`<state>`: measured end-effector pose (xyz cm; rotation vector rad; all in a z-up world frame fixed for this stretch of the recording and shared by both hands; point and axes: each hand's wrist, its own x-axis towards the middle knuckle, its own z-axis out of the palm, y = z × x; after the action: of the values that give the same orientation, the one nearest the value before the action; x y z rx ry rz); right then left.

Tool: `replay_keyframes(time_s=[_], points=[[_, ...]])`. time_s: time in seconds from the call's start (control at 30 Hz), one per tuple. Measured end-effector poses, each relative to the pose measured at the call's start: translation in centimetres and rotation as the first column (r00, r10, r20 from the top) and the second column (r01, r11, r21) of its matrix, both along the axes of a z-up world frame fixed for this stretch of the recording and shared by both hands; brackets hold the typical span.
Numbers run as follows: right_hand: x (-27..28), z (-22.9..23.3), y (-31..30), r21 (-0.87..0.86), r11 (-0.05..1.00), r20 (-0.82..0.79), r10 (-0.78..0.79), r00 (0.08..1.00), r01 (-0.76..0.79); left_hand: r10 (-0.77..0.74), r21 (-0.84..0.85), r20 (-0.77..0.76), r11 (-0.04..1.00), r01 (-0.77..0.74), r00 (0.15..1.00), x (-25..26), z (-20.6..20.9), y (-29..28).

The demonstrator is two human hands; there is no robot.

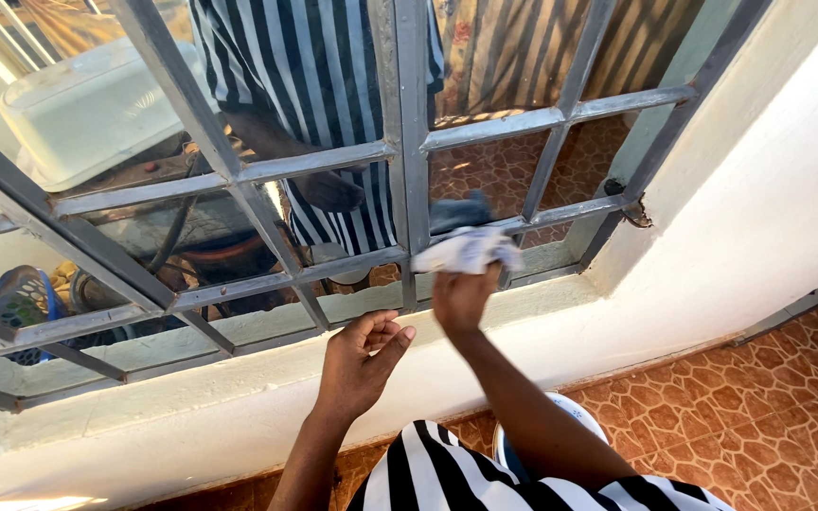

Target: The person cleans a window pane with a cloth, wiping the glass and the window frame, and then folds the cloth.

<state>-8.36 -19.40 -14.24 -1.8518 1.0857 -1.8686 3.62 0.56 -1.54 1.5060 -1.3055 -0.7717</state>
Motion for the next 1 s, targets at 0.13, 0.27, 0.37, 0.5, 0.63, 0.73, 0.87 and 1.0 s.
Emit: replay_keyframes(time_s=[0.13,0.27,0.37,0.5,0.63,0.73,0.87,1.0], points=[[-2.0,1.1,-2.1,0.206,0.899,-0.306,-0.315,0.898,0.386,0.071,0.068,-0.037,0.995,-0.069,0.997,0.5,-0.5,0.6],[3.2,0.1,0.4,0.019,0.963,-0.117,-0.266,0.957,0.27,0.047,0.103,-0.035,0.994,-0.044,0.998,0.0,-0.3,-0.1],[2.8,-1.4,-1.7,0.192,0.968,0.013,-0.166,0.986,0.161,-0.034,0.039,-0.009,0.999,0.034,0.999,-0.4,-0.2,-0.6],[-2.2,-3.5,-9.3,0.286,0.903,0.754,-0.004,0.657,-0.322,0.001,0.086,-0.004,0.996,-0.001,1.0,-0.1,-0.5,-0.2],[1.7,-5.7,-9.0,-0.079,0.873,0.983,0.149,0.111,-0.481,0.002,0.121,-0.015,0.993,0.0,1.0,-0.6,-0.8,-0.6],[4.7,-6.9,-2.7,0.478,0.872,-0.045,-0.097,0.994,0.107,-0.053,0.119,0.011,0.992,0.051,0.999,-0.9,-0.6,-1.3],[0.1,-6.6,-2.8,0.406,0.701,0.773,0.079,0.63,-0.586,-0.062,0.074,-0.026,0.995,0.064,0.998,-0.8,-1.1,-1.5],[-5.1,-7.9,-6.2,0.409,0.763,0.842,-0.105,0.529,-0.5,-0.019,0.085,-0.03,0.996,0.021,0.999,-0.4,-1.5,-1.1]])
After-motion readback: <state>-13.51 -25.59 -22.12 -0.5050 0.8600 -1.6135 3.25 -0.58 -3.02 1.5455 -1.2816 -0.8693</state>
